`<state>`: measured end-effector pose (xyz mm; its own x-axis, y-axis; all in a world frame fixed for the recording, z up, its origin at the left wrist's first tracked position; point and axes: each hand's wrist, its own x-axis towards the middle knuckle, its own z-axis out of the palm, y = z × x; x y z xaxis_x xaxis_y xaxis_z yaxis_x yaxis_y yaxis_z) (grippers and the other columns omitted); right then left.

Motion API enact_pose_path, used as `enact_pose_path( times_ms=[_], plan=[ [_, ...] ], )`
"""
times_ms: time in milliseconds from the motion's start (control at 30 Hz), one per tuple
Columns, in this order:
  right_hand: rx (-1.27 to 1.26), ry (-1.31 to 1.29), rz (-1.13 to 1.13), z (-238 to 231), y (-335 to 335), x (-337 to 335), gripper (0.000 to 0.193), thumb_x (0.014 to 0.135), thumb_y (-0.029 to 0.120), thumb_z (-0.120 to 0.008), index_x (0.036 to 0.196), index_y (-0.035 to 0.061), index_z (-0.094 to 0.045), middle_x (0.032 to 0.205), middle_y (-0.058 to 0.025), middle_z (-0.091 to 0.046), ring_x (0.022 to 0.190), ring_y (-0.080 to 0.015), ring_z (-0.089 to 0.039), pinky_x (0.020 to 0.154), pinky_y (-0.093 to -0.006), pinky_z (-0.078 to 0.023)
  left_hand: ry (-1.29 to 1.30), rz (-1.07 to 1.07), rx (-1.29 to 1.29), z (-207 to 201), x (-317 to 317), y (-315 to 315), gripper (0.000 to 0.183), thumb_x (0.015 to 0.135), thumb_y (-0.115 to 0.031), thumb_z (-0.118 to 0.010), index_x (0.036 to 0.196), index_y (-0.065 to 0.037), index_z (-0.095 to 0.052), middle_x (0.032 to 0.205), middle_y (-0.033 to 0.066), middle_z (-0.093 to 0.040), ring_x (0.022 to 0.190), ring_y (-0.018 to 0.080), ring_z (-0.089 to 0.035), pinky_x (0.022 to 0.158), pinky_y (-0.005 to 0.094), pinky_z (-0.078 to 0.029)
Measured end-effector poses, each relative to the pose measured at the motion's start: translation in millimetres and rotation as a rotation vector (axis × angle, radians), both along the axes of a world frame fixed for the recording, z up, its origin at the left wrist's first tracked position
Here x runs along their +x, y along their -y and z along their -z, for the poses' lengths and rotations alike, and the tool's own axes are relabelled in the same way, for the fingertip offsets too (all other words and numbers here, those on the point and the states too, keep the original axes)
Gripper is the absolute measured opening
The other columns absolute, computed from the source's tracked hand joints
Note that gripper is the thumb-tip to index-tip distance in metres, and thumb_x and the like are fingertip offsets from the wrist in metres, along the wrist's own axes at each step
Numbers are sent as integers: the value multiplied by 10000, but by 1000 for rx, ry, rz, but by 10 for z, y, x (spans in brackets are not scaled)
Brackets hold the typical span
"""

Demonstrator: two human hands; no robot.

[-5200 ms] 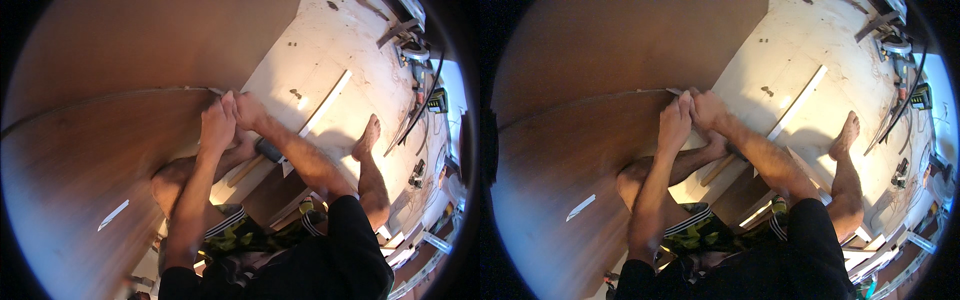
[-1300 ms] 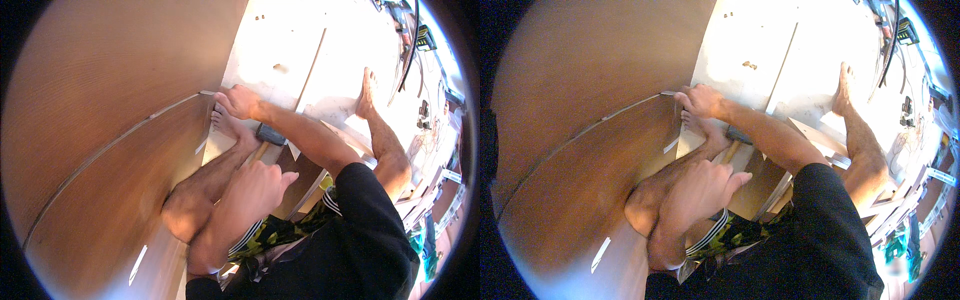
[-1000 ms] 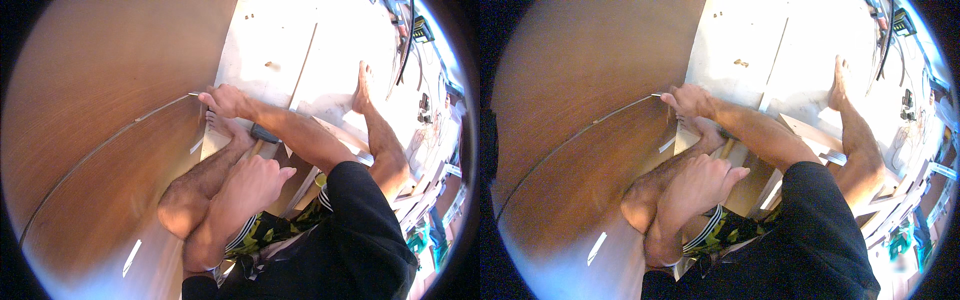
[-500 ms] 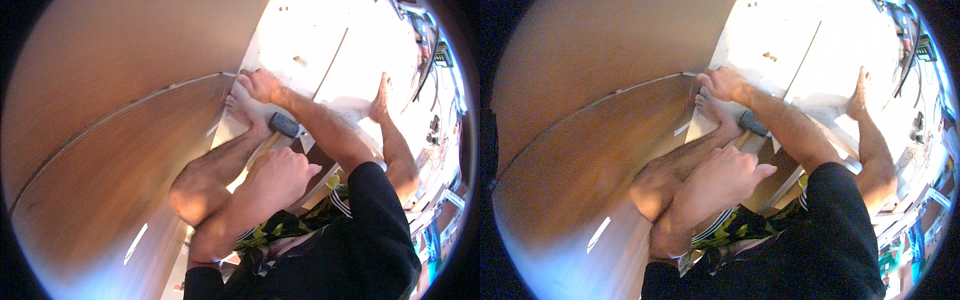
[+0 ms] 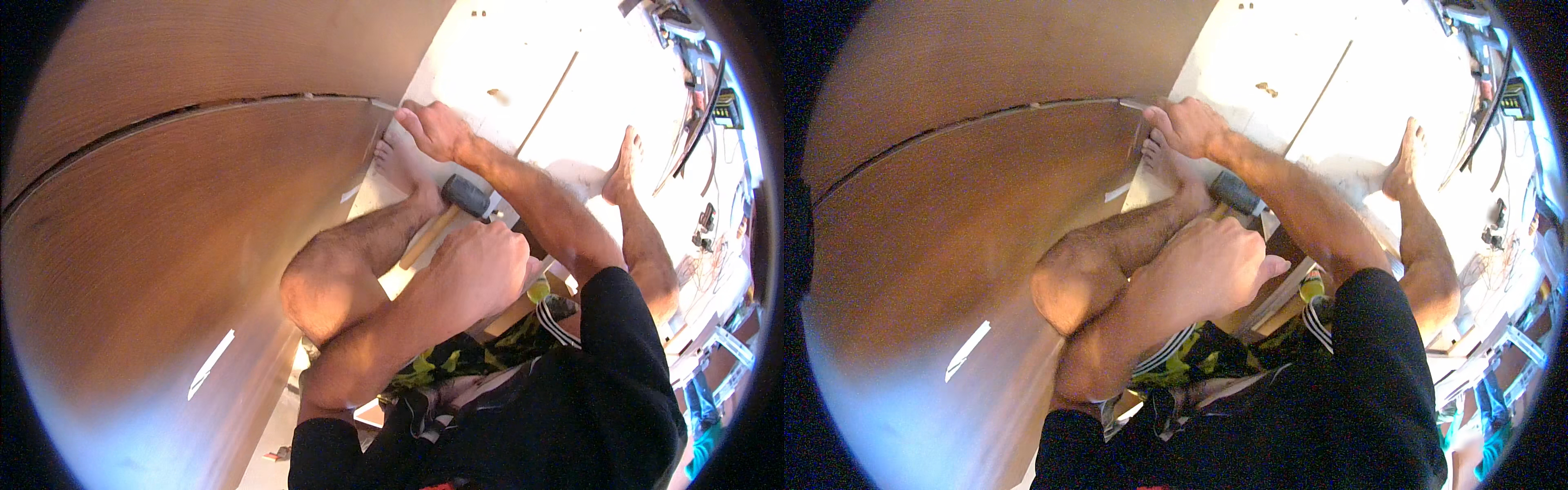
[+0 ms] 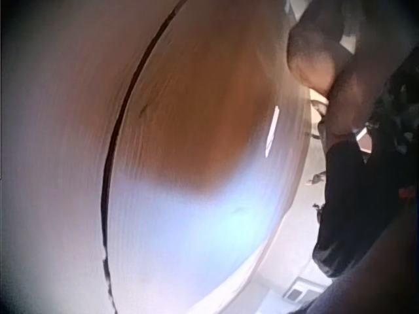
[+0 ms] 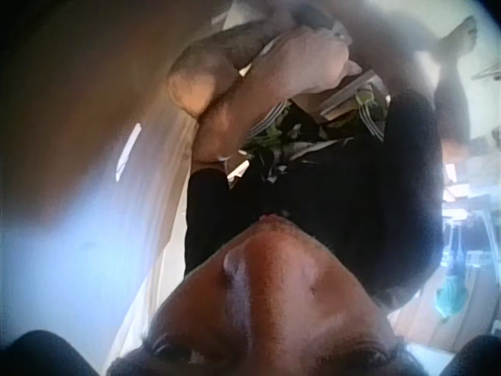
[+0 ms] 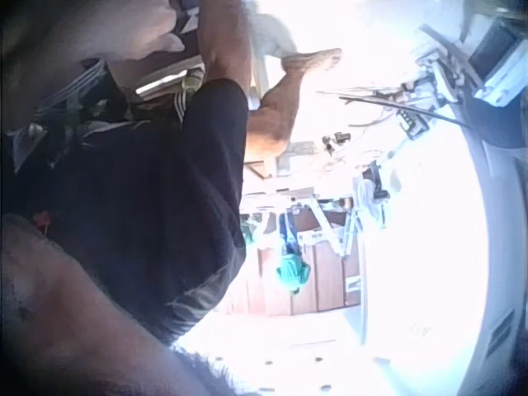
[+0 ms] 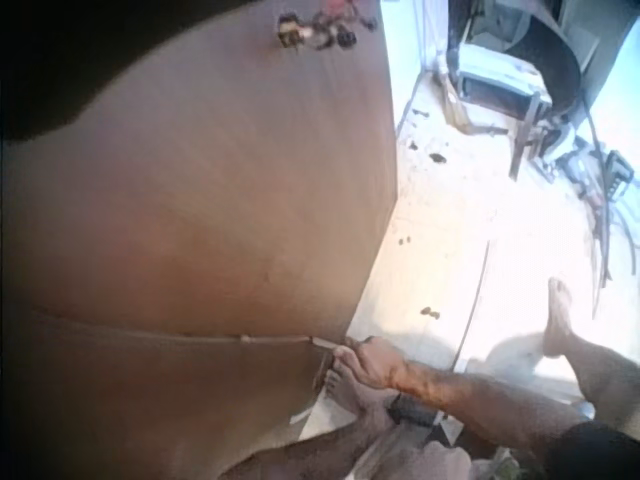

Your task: The person installs a large curved wooden panel onto a wall structure. They use a rubber mallet to tap the panel into place and a metal ruler to measure and align the edges. The person also uses a utility knife to trim the panel and a tape measure to check dimensions.

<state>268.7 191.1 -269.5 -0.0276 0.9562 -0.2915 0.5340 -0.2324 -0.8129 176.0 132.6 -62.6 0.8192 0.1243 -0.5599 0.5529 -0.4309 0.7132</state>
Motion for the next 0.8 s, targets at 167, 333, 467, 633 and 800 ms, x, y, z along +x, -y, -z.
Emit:
enact_pose_path(
  times_ms=[167, 333, 467, 633, 800],
  plan=[
    [-6, 96, -17, -110, -53, 43, 612, 1110, 502, -342, 1136, -28, -647, 813, -339, -690, 853, -548, -687, 824, -619, -545, 17, 2, 8, -23, 25, -41, 553, 1025, -394, -597, 727, 53, -725, 731, 304, -687, 724, 468, -705, 726, 544, -573],
    [73, 92, 43, 81, -115, -44, 575, 1117, 470, -349, 1075, -17, -651, 740, -313, -661, 776, -534, -668, 744, -599, -536, -54, 11, -27, -59, 7, -67, 550, 1012, -400, -617, 744, 68, -730, 757, 304, -694, 731, 475, -705, 718, 552, -572],
    [106, 41, 82, 217, -244, -121, 544, 1124, 451, -345, 1068, -2, -641, 720, -310, -647, 749, -533, -657, 720, -587, -530, -27, 25, -3, -52, 10, -69, 559, 1015, -404, -610, 743, 70, -727, 749, 307, -689, 737, 474, -709, 704, 555, -571],
    [-36, 50, 24, 132, 39, -33, 617, 1115, 492, -324, 1127, -11, -680, 877, -348, -695, 913, -546, -680, 869, -600, -546, 1, -15, -37, -112, 6, -114, 566, 1017, -411, -606, 723, 59, -722, 724, 303, -684, 721, 461, -714, 693, 547, -574],
    [-18, 119, 76, 319, 62, 64, 580, 1124, 458, -309, 1153, -3, -661, 832, -329, -692, 895, -533, -688, 854, -606, -548, 4, 4, -12, -59, 7, -75, 566, 1027, -404, -596, 702, 41, -724, 691, 290, -677, 678, 452, -710, 677, 535, -577]
  ],
)
